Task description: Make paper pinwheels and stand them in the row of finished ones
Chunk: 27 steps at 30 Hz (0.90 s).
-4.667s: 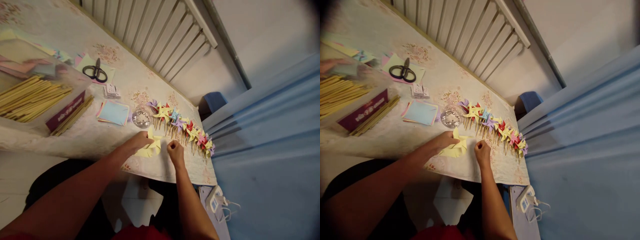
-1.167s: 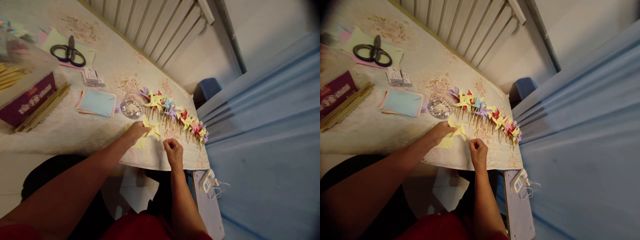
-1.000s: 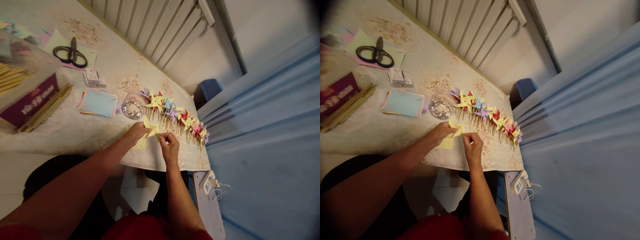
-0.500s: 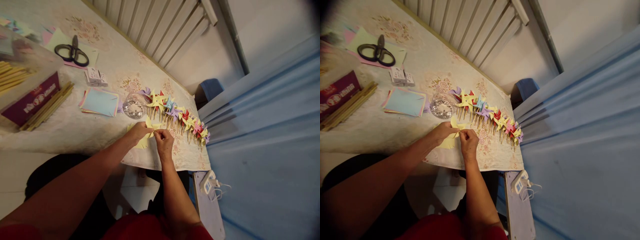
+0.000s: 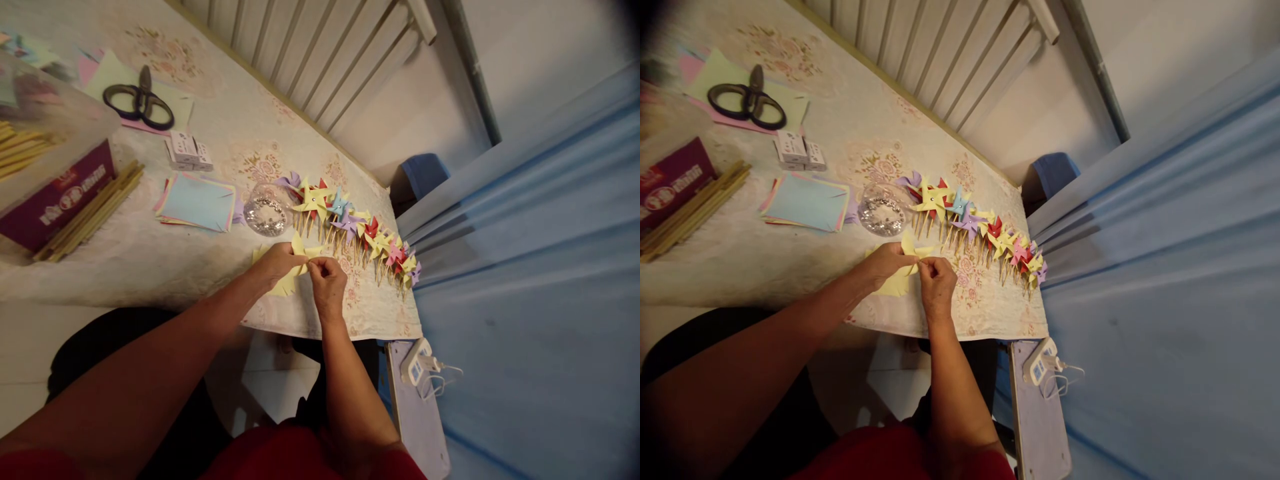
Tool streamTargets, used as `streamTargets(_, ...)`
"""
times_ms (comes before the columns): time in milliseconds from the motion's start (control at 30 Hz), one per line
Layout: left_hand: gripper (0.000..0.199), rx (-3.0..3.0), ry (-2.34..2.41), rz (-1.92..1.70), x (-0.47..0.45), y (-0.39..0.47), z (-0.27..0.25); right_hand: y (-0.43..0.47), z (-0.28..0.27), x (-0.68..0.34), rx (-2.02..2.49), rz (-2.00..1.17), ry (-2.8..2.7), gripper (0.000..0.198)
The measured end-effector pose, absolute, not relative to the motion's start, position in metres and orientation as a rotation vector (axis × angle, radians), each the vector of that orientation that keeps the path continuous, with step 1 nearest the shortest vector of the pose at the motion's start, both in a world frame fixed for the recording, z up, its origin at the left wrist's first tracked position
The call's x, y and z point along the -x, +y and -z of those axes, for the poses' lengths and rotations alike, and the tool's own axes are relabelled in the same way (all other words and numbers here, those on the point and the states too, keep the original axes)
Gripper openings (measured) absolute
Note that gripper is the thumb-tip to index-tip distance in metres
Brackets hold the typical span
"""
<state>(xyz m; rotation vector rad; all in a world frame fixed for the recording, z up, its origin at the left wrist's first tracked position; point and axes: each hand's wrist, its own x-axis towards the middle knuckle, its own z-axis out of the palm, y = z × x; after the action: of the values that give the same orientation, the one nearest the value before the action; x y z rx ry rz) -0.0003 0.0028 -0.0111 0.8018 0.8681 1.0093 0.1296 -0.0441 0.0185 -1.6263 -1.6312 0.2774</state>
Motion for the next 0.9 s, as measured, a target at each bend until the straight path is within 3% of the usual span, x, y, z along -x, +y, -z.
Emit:
streamTargets(400,0.024,-1.066,0.995,-1.019,0.001,0.001,0.007,-0.04,-0.021,-0.133,1.658,-0.335,-1.637,0.016)
streamTargets(667,0.011,-1.328,1.187,-0.976,0.004,0.0,-0.004,-0.04,-0.032,-0.133,1.704,-0.147,-1.881,0.011)
streamTargets(900,0.009,-1.389,1.226,-0.951,0.004,-0.001,-0.005,-0.031,-0.018,-0.135,1.717,-0.623,-1.449,0.02)
